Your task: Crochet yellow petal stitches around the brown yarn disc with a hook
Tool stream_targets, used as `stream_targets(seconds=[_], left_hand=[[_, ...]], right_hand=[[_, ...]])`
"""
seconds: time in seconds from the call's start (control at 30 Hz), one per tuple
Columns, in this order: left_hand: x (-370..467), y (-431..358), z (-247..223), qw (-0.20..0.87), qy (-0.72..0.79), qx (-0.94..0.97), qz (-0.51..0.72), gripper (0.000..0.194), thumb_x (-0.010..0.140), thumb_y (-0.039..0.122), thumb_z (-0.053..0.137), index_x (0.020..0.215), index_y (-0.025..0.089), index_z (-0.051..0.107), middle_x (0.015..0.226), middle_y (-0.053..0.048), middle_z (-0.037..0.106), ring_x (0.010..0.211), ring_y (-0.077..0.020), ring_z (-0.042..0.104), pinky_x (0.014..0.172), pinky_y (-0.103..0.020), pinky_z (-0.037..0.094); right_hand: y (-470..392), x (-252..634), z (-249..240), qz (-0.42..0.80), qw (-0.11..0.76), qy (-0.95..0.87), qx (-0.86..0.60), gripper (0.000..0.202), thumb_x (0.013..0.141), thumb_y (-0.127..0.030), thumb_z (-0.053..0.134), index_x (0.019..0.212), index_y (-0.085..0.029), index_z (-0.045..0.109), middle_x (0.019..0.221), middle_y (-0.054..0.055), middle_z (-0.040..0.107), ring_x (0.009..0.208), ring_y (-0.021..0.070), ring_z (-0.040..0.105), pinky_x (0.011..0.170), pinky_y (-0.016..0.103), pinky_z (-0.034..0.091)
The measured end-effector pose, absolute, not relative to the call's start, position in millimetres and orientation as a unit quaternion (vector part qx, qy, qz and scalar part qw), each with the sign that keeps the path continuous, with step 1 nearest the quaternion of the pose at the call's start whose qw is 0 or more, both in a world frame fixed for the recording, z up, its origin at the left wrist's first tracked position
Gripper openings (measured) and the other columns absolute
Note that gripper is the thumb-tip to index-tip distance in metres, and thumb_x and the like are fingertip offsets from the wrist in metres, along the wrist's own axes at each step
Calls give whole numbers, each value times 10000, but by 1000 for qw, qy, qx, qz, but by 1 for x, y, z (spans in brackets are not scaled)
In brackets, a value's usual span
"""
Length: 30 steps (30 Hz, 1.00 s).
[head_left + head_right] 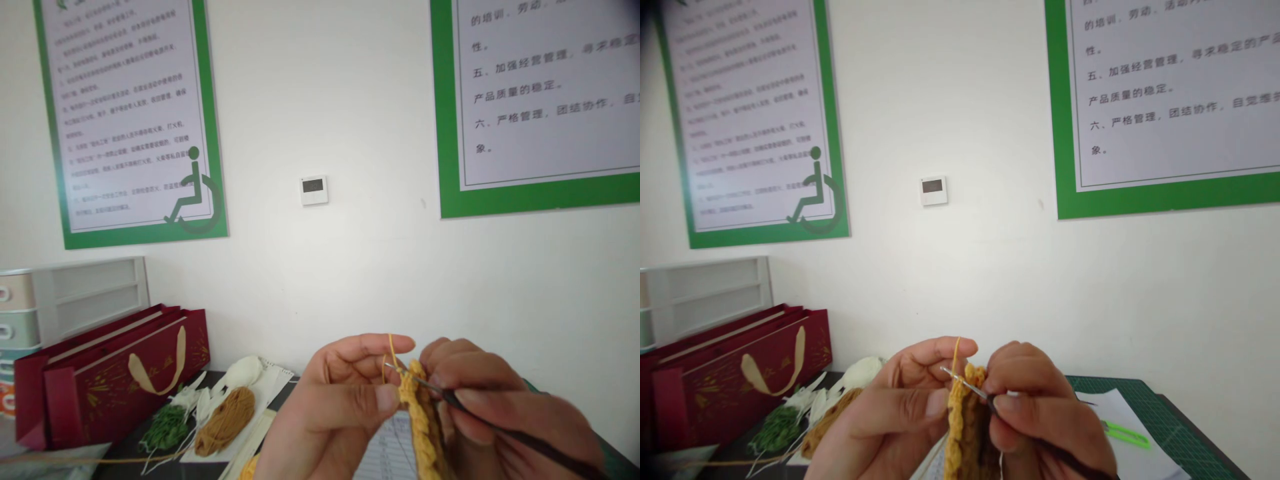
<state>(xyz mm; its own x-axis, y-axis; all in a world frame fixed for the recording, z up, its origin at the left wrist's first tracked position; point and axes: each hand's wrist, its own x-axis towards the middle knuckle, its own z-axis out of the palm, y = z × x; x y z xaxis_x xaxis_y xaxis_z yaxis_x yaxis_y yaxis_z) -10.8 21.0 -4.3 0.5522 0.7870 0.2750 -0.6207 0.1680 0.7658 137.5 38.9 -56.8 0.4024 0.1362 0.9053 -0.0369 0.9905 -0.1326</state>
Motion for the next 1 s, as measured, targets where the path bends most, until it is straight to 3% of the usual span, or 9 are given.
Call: stream_targets(seconds=[0.17, 0.4, 0.63, 0.8, 1.0], left_hand=[[-15, 23, -1, 731, 102, 474, 479, 293, 687, 57, 821, 963, 152, 844, 879, -64, 755, 843, -152, 688, 829, -233, 520], [-19, 26, -4, 732, 110, 496, 453, 191, 674, 108, 807, 852, 170, 832, 841, -69, 734, 789, -191, 692, 759, -283, 543], [-13, 18, 0, 588, 193, 548, 563, 109, 757, 170, 846, 859, 201, 824, 861, -50, 725, 831, -191, 673, 791, -287, 539], [-11, 17, 0, 467, 209, 591, 624, 257, 698, 133, 893, 919, 258, 849, 839, -34, 748, 892, -206, 688, 850, -281, 551], [-2, 13, -3, 463, 204, 573, 645, 201, 721, 79, 854, 871, 213, 837, 864, -46, 781, 799, -170, 694, 751, -243, 569]], right_hand=[[32, 129, -39, 110, 836, -537, 16, 77, 908, -199, 704, 957, -259, 711, 724, 16, 735, 577, 166, 625, 547, 345, 537], [28, 139, -46, 244, 773, -586, 10, 95, 1033, -269, 488, 1054, -291, 579, 759, 26, 697, 691, 187, 654, 608, 334, 578], [31, 132, -38, 363, 731, -576, -36, 251, 1056, -329, 418, 853, -245, 539, 642, -19, 546, 595, 140, 537, 563, 259, 516], [39, 133, -44, 266, 743, -611, -63, 73, 950, -215, 656, 919, -256, 604, 815, -10, 644, 747, 136, 635, 679, 260, 567], [35, 134, -38, 110, 781, -611, -70, 210, 889, -63, 672, 974, -251, 708, 945, 42, 749, 920, 185, 719, 758, 320, 645]])
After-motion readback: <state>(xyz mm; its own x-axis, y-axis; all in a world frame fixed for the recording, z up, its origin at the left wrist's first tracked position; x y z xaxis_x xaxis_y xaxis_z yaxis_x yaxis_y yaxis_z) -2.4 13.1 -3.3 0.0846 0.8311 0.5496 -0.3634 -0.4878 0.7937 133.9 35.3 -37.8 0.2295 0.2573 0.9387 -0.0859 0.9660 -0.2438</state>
